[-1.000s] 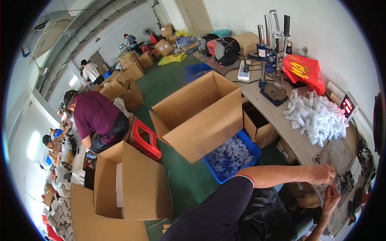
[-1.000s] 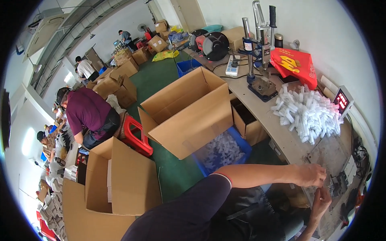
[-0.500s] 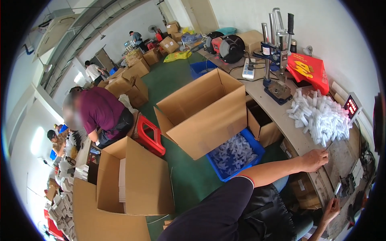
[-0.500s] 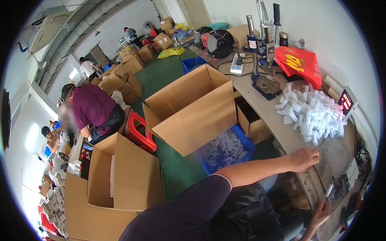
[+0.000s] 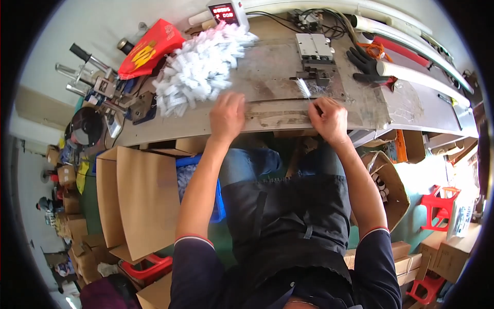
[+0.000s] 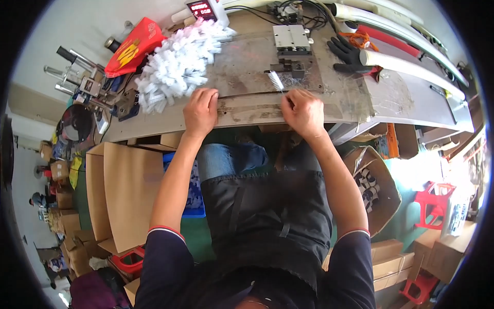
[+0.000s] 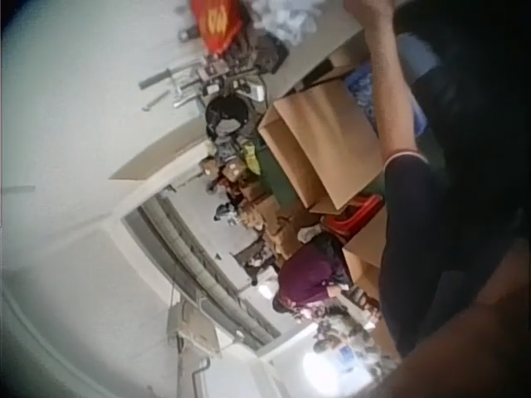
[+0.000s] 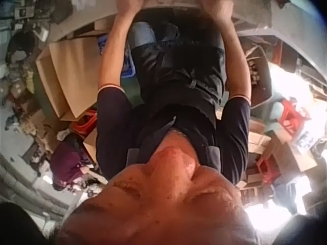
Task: The person is inserting white brushes into clear plastic sleeves using a mechanical guide.
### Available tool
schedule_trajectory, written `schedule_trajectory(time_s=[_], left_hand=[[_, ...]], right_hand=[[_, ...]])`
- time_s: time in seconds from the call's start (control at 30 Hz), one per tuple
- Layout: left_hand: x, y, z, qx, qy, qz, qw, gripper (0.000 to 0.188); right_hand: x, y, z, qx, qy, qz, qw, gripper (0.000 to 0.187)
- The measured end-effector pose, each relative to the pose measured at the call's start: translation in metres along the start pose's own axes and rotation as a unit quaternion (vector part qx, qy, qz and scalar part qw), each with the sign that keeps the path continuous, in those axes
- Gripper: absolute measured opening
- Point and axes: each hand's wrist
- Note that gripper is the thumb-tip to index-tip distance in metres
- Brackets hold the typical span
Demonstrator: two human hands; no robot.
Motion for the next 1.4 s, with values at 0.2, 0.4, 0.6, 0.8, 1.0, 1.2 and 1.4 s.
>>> schedule_trajectory(time_s=[0.2,0.4,0.6,0.8,1.0,1.2,1.4], left_hand=[[0.001,0.007,0.008,-0.004,-0.009,-0.010,1.000,0.008],[-0.002,0.004,0.008,-0.011,0.000,-0.017,1.000,0.008],[-0.004,0.003,0.006,-0.017,-0.008,-0.013,1.000,0.008],[-0.006,0.002,0.006,-0.017,-0.016,-0.008,1.000,0.007],[-0.003,0.006,0.003,-0.026,-0.003,0.012,1.000,0.007],[-0.004,0.004,0.005,-0.026,-0.016,0.009,0.999,0.009],[-0.009,0.005,0.006,-0.029,-0.027,0.011,0.999,0.007]], right_hand=[[-0.004,-0.005,0.008,0.011,0.002,0.018,1.000,0.017],[-0.001,-0.007,0.006,0.003,0.001,0.023,1.000,0.017],[0.000,-0.009,0.006,0.009,0.000,0.022,1.000,0.018],[0.000,-0.010,0.004,0.012,-0.008,0.033,0.999,0.015],[-0.003,-0.006,0.002,0.045,-0.013,0.003,0.999,0.014],[-0.002,-0.006,0.004,0.049,-0.024,0.018,0.998,0.012],[-0.002,-0.006,0.006,0.040,-0.012,0.044,0.998,0.014]])
Point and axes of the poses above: each hand's wrist, its own z-axis away from the middle knuckle, its own x-axis out of the palm, y = z × x, and after that the axes turned 11 degrees about -z, right-handed
